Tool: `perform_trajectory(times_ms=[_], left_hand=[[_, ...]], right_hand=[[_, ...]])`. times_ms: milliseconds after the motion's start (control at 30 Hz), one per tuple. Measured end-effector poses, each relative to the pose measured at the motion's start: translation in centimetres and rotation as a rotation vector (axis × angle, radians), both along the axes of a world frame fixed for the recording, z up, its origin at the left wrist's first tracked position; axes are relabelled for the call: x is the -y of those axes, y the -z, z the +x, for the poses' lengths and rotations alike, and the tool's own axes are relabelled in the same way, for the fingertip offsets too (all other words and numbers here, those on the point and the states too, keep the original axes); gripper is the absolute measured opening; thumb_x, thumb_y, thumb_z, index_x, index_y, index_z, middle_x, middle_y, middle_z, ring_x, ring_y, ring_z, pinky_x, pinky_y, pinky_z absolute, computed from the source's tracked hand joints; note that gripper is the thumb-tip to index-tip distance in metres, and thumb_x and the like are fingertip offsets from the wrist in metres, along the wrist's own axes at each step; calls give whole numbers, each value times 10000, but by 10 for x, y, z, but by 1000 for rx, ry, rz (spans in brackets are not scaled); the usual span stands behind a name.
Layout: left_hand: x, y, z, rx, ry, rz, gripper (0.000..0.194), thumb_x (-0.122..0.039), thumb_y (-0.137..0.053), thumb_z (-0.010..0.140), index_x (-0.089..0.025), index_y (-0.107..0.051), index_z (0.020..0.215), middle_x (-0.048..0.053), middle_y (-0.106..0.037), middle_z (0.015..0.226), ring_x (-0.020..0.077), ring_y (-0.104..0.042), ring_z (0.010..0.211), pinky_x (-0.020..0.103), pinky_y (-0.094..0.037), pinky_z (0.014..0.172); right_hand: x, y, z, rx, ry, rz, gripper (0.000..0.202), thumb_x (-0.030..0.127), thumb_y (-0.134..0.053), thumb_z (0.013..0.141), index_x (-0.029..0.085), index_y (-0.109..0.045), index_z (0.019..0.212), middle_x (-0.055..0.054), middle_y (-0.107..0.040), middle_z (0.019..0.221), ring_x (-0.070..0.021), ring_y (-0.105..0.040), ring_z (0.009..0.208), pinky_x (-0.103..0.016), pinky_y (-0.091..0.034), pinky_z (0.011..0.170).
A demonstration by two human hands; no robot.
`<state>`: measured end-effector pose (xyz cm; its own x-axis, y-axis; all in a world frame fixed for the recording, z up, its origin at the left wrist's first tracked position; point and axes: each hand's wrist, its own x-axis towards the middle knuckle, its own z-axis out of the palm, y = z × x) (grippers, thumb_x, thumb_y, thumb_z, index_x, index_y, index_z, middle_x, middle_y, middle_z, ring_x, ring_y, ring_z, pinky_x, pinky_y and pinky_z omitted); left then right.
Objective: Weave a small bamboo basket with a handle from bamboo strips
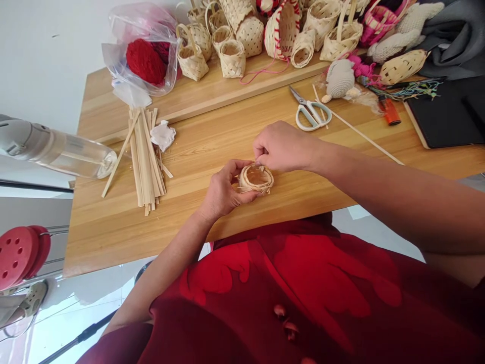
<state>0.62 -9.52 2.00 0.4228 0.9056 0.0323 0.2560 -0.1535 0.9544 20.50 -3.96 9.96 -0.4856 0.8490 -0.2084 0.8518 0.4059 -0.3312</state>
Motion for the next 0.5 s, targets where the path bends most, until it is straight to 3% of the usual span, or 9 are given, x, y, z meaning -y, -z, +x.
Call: perform_trajectory(times_ms=[333, 500], left_hand=[[3, -7, 6, -77, -44, 30, 693, -387, -898, 644, -168, -600, 1230, 129, -739, 1241, 255, -714, 1113, 345, -570, 902], [0, -10, 5, -82, 8, 42, 676, -375, -893, 647, -158, -607, 1220, 117, -752, 1206, 242, -719, 1101, 335, -564, 916]], right_hand=[[4, -3, -3, 88, -32, 49, 142, 184, -638, 876, 182, -780, 866, -60, -772, 869, -206, -672, 830, -315, -405, 682], [5, -7, -7, 204, -142, 52, 179, 99, -624, 864, 176, -785, 858, -87, -777, 894, -228, -670, 852, -327, -372, 693]])
